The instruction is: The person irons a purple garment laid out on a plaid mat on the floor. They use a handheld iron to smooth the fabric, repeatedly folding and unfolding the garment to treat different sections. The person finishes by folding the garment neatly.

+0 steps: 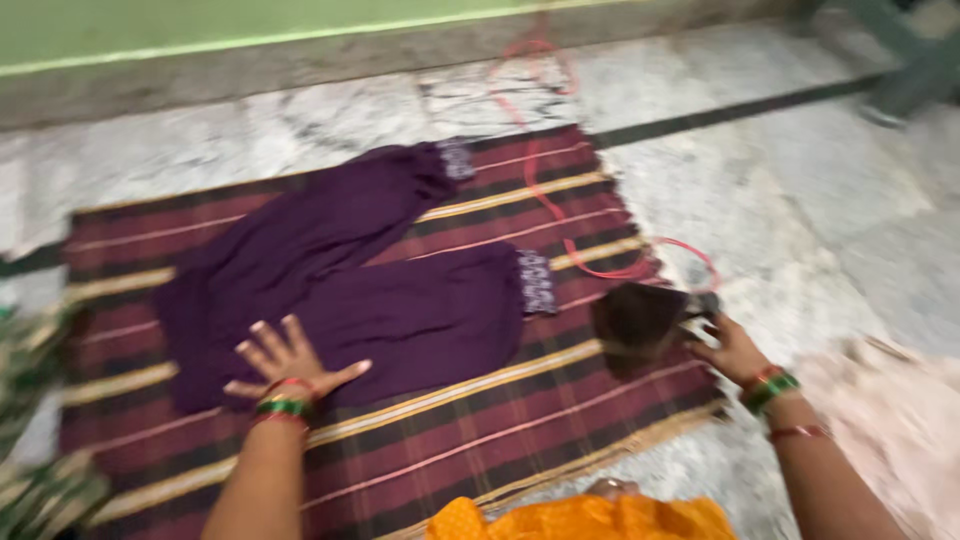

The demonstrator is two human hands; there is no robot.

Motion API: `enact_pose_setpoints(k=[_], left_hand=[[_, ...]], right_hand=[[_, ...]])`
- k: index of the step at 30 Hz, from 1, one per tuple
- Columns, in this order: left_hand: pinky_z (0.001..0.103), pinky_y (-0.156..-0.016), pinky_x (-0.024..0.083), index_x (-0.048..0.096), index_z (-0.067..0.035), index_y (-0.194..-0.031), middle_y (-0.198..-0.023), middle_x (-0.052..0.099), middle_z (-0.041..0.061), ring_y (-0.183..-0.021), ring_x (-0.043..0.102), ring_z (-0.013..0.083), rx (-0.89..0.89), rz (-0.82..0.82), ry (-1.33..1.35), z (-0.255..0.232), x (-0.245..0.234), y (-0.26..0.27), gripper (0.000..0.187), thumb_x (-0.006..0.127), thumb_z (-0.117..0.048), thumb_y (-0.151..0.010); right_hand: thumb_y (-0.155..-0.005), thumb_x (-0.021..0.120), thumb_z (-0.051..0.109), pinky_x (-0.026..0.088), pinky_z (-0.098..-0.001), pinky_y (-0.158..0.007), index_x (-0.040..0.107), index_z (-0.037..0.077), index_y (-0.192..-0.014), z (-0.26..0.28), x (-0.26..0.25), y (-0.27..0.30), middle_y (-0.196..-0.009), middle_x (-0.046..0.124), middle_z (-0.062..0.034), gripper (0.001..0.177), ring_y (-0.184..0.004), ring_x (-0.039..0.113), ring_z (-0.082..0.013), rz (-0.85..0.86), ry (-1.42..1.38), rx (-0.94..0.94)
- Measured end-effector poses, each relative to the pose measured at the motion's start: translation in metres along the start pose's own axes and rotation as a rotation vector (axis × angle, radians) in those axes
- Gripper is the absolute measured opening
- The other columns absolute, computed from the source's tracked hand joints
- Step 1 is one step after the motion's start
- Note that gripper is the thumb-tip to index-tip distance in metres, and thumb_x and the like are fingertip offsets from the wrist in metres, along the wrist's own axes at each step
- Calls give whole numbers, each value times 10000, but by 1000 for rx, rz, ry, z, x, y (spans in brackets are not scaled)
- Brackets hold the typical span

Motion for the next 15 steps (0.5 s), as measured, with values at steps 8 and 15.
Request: enact_pose_setpoints(k=[8,15], left_hand=[[829,-1076,-62,96,-285,-1636,-1716,-76,133,-1532,-131,488,256,-356,-35,-4,-9,21,1327,570,-977,-607],[812,-1097,-25,222,-290,-1610,-1700,66,119,-1531,-7,480,308,-562,-27,-5,-9,23,1020,419,-875,-799]], right_hand=[[-1009,683,220,568,-386,-869,680,-51,-1229,30,7,-10,-1059,792,-179,349,-938,728,-244,15,-1,-18],[-841,751,91,536,-347,-847,578,38,-1326,85,35,-16,-1094,714,-85,518,-992,650,-175,121,-152,-61]])
Point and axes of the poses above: each hand's wrist, its own y-axis away from the middle knuckle, its own x-axis out of the palm, z = x × y, the point moved 9 cm from there along -y, towards the middle knuckle
